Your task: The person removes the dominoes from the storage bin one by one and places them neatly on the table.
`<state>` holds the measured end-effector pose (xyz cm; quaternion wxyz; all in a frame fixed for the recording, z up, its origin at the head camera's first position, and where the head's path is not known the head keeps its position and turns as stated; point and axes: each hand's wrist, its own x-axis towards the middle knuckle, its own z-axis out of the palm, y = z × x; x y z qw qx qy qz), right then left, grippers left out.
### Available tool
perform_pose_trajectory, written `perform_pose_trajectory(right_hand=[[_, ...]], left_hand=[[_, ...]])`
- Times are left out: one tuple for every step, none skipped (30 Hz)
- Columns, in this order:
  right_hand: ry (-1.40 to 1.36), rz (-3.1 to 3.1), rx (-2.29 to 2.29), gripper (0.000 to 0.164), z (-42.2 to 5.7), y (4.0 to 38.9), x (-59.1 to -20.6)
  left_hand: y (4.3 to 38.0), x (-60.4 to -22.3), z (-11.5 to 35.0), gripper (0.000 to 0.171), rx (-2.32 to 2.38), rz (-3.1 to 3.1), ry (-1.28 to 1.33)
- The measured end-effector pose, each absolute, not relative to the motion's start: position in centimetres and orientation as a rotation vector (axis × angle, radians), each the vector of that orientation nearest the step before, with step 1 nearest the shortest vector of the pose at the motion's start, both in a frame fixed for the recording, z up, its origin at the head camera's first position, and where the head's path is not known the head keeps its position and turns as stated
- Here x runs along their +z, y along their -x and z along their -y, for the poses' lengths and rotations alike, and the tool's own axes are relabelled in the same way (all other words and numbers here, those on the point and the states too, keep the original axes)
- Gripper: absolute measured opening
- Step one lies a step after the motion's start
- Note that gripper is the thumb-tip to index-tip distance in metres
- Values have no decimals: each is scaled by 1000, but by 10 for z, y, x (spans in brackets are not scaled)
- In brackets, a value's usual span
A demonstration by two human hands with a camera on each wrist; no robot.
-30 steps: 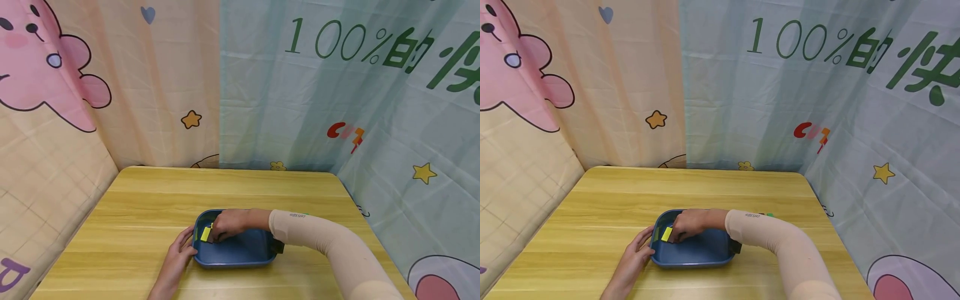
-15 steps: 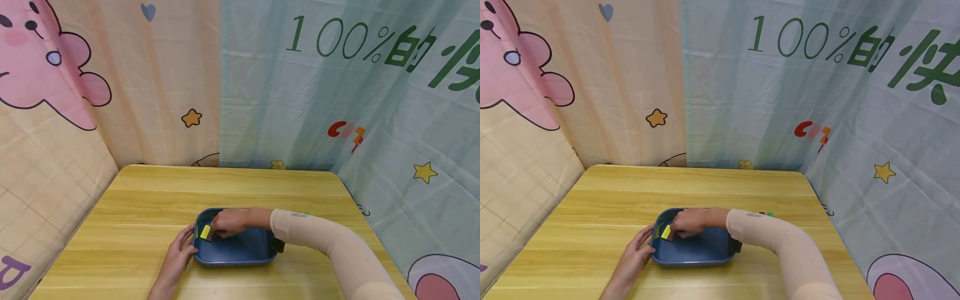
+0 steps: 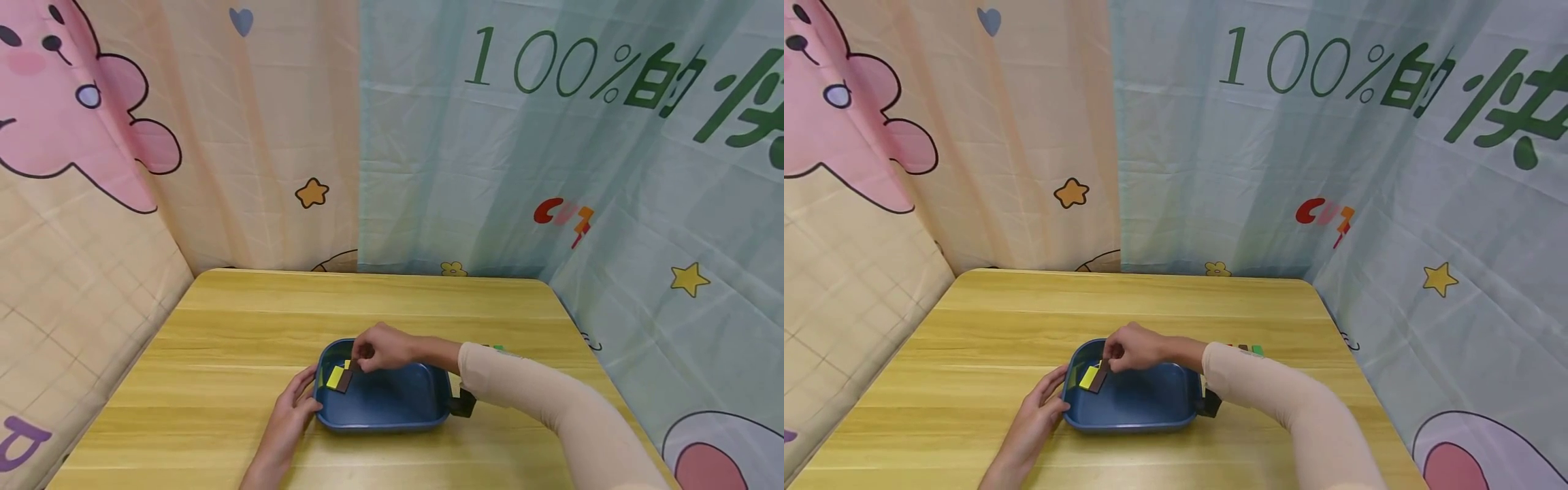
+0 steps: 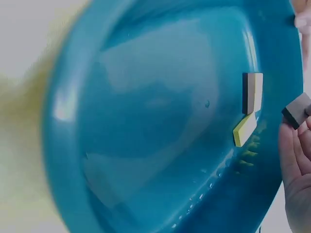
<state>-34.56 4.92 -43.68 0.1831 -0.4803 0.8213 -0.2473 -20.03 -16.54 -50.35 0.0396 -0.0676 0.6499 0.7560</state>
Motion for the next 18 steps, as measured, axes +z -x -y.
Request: perform_pose_trajectory(right_hand=[[1336, -2319, -735, 13, -51, 345, -437], [1315, -2319, -772, 13, -52, 344, -437], [1293, -2318, -806, 13, -53, 344, -438], [1274, -2318, -836, 13, -55, 343, -439], [1252, -2317, -869, 13, -56, 342, -440], [1228, -2312, -902, 13, -58, 341, -440], [1196, -2310, -935, 12, -59, 340, -441], [1164, -2306, -968, 12, -60, 339, -442], [1130, -2301, -1001, 11, -62, 338, -442], [1090, -2297, -1035, 10, -64, 337, -443], [1041, -2291, -1069, 10, -65, 336, -443], [987, -2280, -1104, 10, -67, 334, -442], [934, -2272, -1140, 10, -69, 333, -442], [886, -2258, -1181, 11, -71, 333, -441], [843, -2250, -1216, 11, -73, 332, -440], [803, -2245, -1250, 12, -76, 331, -440], [770, -2232, -1286, 13, -78, 331, -439], [749, -2225, -1317, 13, -80, 331, -439]], left_hand=[[200, -503, 166, 70, 2312, -1996, 210], [200, -503, 166, 70, 2307, -1998, 214], [200, -503, 166, 70, 2304, -2000, 218], [200, -503, 166, 70, 2300, -2001, 221], [200, -503, 167, 70, 2300, -2000, 222], [200, -503, 167, 70, 2298, -2001, 224], [200, -503, 166, 70, 2300, -2000, 223], [199, -503, 166, 70, 2305, -1998, 219], [199, -503, 166, 70, 2308, -1998, 216], [199, -503, 166, 70, 2313, -1995, 213], [199, -503, 165, 70, 2315, -1996, 210], [199, -503, 165, 70, 2314, -1999, 209], [199, -503, 165, 70, 2315, -2000, 208], [199, -503, 165, 70, 2312, -2002, 209], [199, -503, 165, 70, 2307, -2004, 213], [199, -503, 164, 70, 2305, -2006, 213], [199, -503, 164, 70, 2300, -2011, 215], [199, -502, 164, 70, 2298, -2013, 217]])
